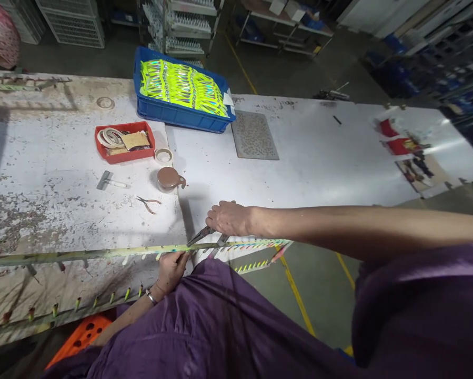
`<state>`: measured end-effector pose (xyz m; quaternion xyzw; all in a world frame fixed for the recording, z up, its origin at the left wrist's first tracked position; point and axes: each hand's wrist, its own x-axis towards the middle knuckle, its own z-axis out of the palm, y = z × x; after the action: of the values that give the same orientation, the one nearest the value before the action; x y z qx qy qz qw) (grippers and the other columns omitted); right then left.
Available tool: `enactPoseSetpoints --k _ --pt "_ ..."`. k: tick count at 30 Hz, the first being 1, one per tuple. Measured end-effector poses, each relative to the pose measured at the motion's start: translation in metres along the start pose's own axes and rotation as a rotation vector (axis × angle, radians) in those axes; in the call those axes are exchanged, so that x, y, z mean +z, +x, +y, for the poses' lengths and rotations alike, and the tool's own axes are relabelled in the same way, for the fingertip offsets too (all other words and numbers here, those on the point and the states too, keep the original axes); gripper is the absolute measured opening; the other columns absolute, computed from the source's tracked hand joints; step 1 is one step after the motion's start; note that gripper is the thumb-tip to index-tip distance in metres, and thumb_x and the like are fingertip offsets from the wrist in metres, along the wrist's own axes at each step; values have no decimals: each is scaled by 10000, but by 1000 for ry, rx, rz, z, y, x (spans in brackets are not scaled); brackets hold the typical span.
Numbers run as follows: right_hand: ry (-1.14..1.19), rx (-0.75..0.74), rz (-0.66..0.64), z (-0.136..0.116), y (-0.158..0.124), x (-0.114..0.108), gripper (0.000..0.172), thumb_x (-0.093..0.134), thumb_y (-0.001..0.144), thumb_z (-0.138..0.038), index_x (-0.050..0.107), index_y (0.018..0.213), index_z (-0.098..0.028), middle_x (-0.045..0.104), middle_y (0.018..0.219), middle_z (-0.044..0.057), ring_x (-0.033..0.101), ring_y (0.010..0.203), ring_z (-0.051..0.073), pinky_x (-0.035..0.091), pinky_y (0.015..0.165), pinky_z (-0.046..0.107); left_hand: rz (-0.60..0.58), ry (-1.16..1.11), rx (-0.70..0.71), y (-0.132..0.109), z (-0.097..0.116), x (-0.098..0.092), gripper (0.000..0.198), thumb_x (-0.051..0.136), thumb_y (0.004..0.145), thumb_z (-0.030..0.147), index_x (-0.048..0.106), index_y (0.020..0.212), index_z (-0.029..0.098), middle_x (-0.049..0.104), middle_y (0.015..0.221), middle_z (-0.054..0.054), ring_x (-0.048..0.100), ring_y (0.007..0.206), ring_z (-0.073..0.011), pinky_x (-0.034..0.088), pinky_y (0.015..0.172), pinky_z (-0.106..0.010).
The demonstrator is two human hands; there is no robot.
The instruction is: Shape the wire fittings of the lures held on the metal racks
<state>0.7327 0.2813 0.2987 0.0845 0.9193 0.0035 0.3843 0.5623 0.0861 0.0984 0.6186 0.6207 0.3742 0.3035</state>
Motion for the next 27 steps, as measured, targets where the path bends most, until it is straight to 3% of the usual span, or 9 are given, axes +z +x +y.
enactPoseSetpoints --k 19,22,27 --pt "-63 21 133 2 5 5 151 542 998 -80 648 1037 -182 709 954 76 617 882 233 391 774 353 -4 -15 -14 0 5 -4 226 632 947 224 805 802 209 748 614 -47 721 577 -181 505 608 -234" --pt "-36 14 75 2 3 -5 207 487 997 -48 654 1048 -160 716 957 101 635 877 239 402 769 353 -1 -14 -5 0 5 -5 209 643 944 215 808 815 210 759 636 -50 731 592 -185 514 611 -237" --pt "222 -8 -187 1 -3 -16 181 507 976 -77 638 1088 -132 714 956 97 607 763 196 375 669 317 1 -10 8 1 5 -5 199 654 938 194 800 805 217 763 648 -51 738 606 -186 512 603 -246"
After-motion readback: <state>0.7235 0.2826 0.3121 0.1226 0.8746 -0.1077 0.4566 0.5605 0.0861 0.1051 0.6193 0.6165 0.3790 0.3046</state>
